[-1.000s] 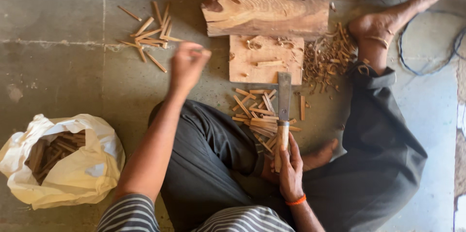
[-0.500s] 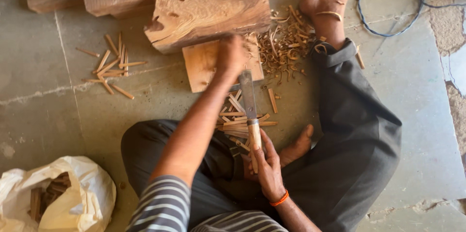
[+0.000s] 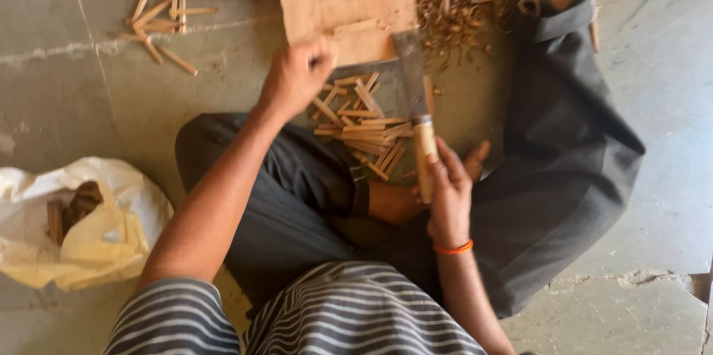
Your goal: The person sits on the floor and uses a chisel to carve small wooden sticks. They repeatedly pick up sticks from a white sack, place them on a wooden block, and shave them with the chisel. The carved pieces are dropped onto the floor, accumulating in a pile.
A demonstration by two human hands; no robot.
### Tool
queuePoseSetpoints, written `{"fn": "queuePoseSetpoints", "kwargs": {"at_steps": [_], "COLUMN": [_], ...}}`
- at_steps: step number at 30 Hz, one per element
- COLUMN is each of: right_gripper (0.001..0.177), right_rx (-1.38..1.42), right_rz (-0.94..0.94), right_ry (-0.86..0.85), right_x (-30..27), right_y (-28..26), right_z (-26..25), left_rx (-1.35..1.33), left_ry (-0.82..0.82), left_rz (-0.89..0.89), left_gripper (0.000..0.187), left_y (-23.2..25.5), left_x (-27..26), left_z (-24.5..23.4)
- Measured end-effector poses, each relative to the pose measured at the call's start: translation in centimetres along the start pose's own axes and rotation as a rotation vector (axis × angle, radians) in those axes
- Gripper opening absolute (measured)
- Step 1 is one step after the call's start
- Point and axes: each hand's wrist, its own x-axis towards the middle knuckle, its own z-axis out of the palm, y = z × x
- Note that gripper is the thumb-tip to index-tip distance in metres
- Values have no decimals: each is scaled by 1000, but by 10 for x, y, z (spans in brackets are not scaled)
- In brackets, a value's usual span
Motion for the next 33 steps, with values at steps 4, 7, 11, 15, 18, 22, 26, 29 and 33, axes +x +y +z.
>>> {"fn": "queuePoseSetpoints", "kwargs": {"at_steps": [4,7,11,15,18,22,26,29,33], "right_gripper": [46,46,47,47,47,48,48,48,49], "right_rx": [24,-9,-44,-56,-55,-77,-83,-101,-130], "right_rz": [-13,-44,-47,-55,-56,-51,-64,-73,-60], "right_ry": [-19,-28,-32,-39,-43,-34,-31,-25,4], "right_x": [0,0,0,1,0,-1,0,3,6], "right_y": [-2,2,9,14,15,15,17,21,20], "right_z": [0,6,11,12,12,15,15,15,17], "left_rx": [295,339,341,8,-331,-495,-596,-649,-589], "left_ry": [-63,-80,-197,-228,-181,-123,-101,-11,174], "left_rz": [-145,-304,-420,-468,-431,-477,-649,-635,-447], "left_gripper": [12,15,21,17,18,19,18,20,23], "left_y": [-3,-2,-9,-27,-34,-28,-19,-15,-14], "left_x": [-62,-63,-54,-54,-58,-53,-51,-52,-21], "left_z": [0,6,16,20,17,8,3,-1,0]}}
